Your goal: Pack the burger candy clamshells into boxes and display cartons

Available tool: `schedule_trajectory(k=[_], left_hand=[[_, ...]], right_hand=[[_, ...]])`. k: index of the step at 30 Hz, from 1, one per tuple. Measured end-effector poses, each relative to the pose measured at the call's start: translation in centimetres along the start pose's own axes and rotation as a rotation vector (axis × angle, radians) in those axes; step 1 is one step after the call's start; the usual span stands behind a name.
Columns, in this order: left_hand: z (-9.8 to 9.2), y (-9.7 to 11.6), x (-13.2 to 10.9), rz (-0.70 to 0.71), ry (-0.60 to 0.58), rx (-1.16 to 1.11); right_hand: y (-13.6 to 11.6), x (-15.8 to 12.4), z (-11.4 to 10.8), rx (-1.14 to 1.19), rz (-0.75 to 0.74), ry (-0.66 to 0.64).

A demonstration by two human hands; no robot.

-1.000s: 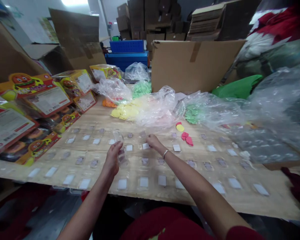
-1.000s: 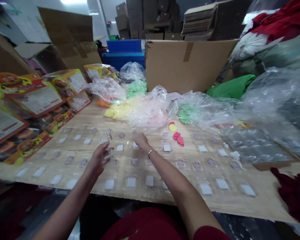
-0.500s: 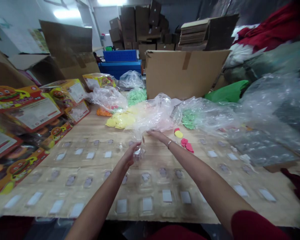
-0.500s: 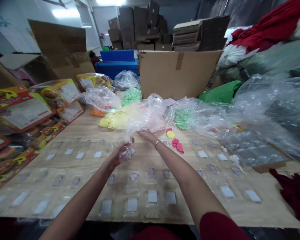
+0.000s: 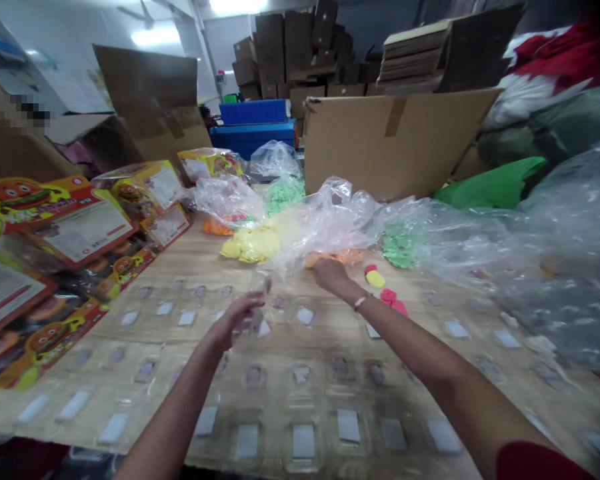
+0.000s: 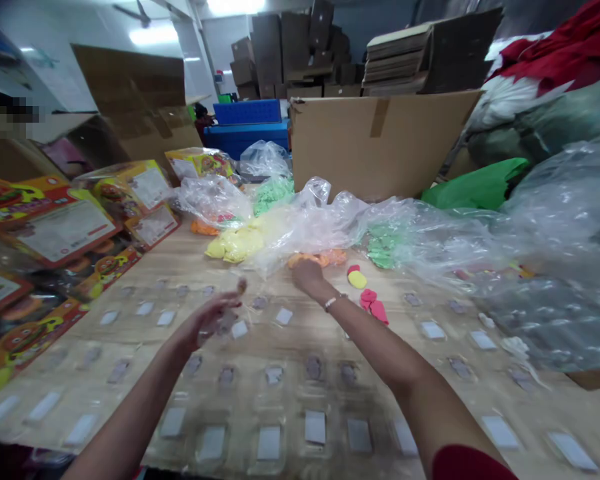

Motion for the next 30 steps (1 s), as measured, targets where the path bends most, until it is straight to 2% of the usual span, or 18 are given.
schedule_trajectory(k=[1, 3, 5, 6, 8, 11, 15, 17, 19, 21, 23, 26, 30], left_hand=[[-1.1, -0.4, 0.1, -0.03, 0.06, 0.004], [-2.0, -1.4, 0.5, -0.093, 0.106, 0.034], [-1.8, -2.2, 1.0, -0.128, 0.086, 0.083], [-1.5, -2.4, 1.2, -0.141, 0.062, 0.108], [-0.8, -2.3, 1.6, -0.153, -0.008, 0.159], [-0.6, -1.2, 2.0, -0.14, -0.099, 0.23], [-0.7, 0.8, 1.3, -0.07, -0.111, 0.266], [0.4, 1.2, -0.2, -0.005, -0.082, 0.223], [2.4, 1.1, -2.2, 0.081, -0.043, 0.15], [4.8, 0.5, -4.2, 0.166, 0.01, 0.069], [6.7, -0.4, -5.7, 0.197, 0.08, 0.009], [8.2, -2.1, -6.5, 0.115, 0.116, -0.028], [9.7, -3.7, -6.4, -0.009, -0.045, -0.078]], right_hand=[[-0.4, -1.5, 1.3, -0.01, -0.064, -0.063], [-1.7, -4.4, 3.8, -0.067, -0.265, -0.201], [-2.4, -6.8, 5.5, -0.194, -0.41, -0.268], [-2.4, -7.5, 6.0, -0.263, -0.427, -0.264], [-2.1, -8.1, 6.5, -0.343, -0.353, -0.211], [-2.2, -8.0, 6.7, -0.343, -0.248, -0.149], [-4.3, -8.3, 5.9, -0.309, -0.231, -0.091], [-6.2, -9.4, 5.3, -0.14, -0.285, -0.065], [-7.9, -10.9, 4.8, 0.214, -0.313, -0.071], [-8.7, -12.5, 4.8, 0.579, -0.258, -0.071], [-8.5, -13.7, 5.2, 0.784, -0.156, -0.069], [-7.3, -15.3, 5.4, 0.908, -0.071, -0.105], [-5.7, -16.9, 4.1, 0.833, -0.106, -0.138]])
Point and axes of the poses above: each hand's wrist, its own x-axis towards the middle knuckle, its own z-axis out of the palm, y = z × x, the point moved 5 cm from there along x, towards the middle knuckle, and after that the axes turned 4 degrees about x, right-handed, at the moved point
